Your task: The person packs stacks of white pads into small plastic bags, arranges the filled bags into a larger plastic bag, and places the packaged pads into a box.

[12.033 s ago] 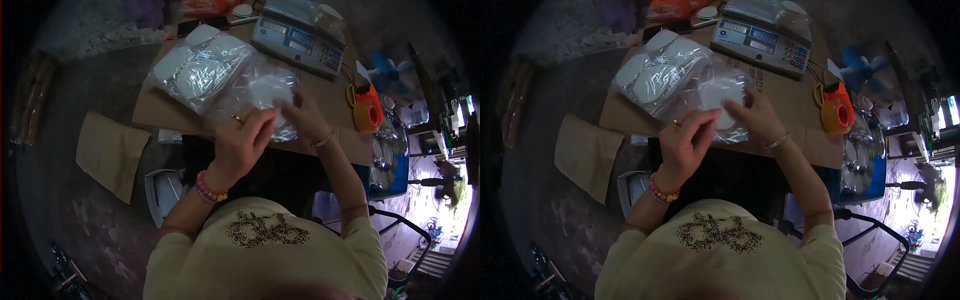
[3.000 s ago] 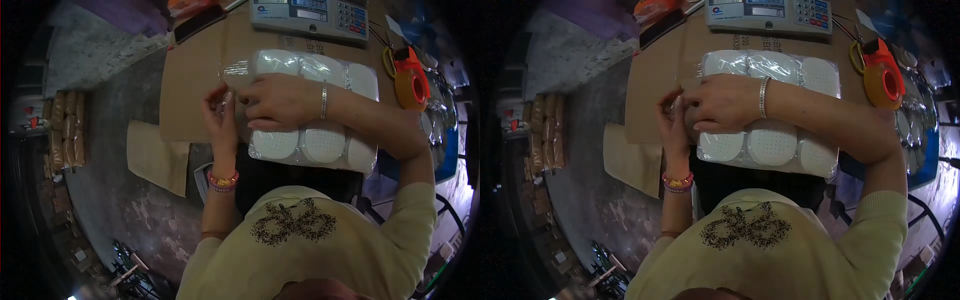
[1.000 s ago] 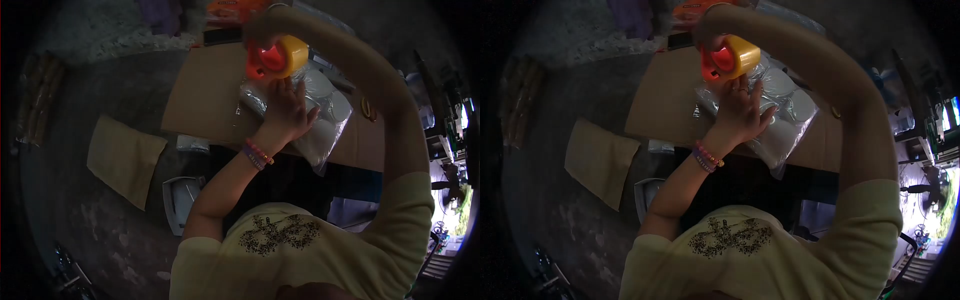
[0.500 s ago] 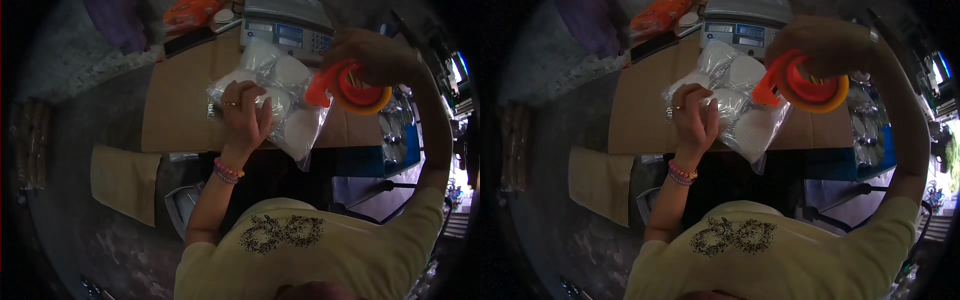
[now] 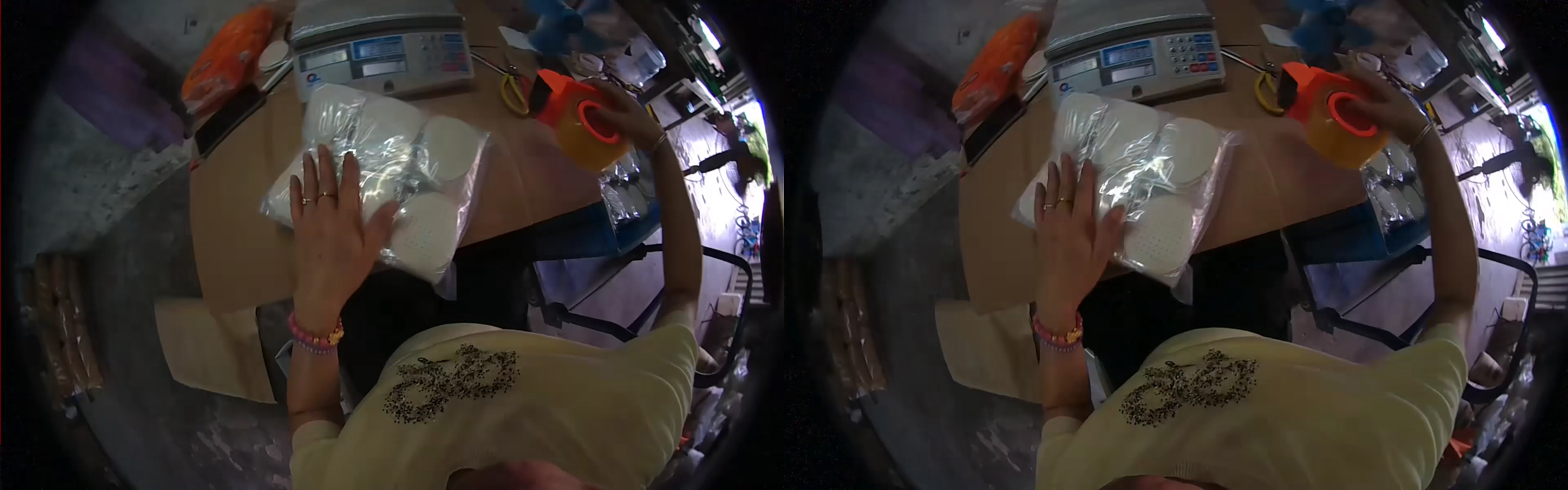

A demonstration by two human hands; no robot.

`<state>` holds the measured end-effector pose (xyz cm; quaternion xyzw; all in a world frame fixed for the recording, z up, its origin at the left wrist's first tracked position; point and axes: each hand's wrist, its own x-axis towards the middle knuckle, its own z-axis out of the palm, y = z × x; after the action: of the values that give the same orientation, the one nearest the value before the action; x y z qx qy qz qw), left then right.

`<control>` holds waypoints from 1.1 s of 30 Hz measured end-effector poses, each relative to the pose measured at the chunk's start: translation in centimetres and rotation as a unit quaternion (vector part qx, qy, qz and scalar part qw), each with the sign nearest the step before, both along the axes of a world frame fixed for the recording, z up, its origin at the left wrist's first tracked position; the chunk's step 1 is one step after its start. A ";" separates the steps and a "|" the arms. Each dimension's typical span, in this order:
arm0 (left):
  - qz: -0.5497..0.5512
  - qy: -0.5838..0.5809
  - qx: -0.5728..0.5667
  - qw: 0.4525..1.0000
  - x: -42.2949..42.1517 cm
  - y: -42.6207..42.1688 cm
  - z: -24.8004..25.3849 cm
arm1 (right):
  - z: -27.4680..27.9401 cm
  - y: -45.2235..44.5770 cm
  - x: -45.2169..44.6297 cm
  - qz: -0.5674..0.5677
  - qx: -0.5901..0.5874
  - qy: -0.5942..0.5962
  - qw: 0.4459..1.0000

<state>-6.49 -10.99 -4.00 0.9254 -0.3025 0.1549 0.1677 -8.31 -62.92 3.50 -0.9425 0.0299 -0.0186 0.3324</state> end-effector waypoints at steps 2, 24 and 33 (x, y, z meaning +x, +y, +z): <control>-0.065 0.016 -0.007 0.998 -1.2 -2.7 0.7 | -3.3 -0.7 -1.6 -0.091 0.081 -0.025 0.992; 0.036 0.538 -0.168 0.825 12.2 3.5 0.8 | -9.8 23.9 -8.7 0.048 0.434 -0.025 0.899; 0.234 0.293 -0.256 0.891 -6.3 7.8 -2.0 | -11.2 29.4 -6.2 0.058 0.322 -0.070 0.942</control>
<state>-12.75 -3.17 -6.03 0.8979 0.0356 -0.0169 0.4384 -14.48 -33.47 -7.73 -0.7816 -0.0441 -0.0543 0.6199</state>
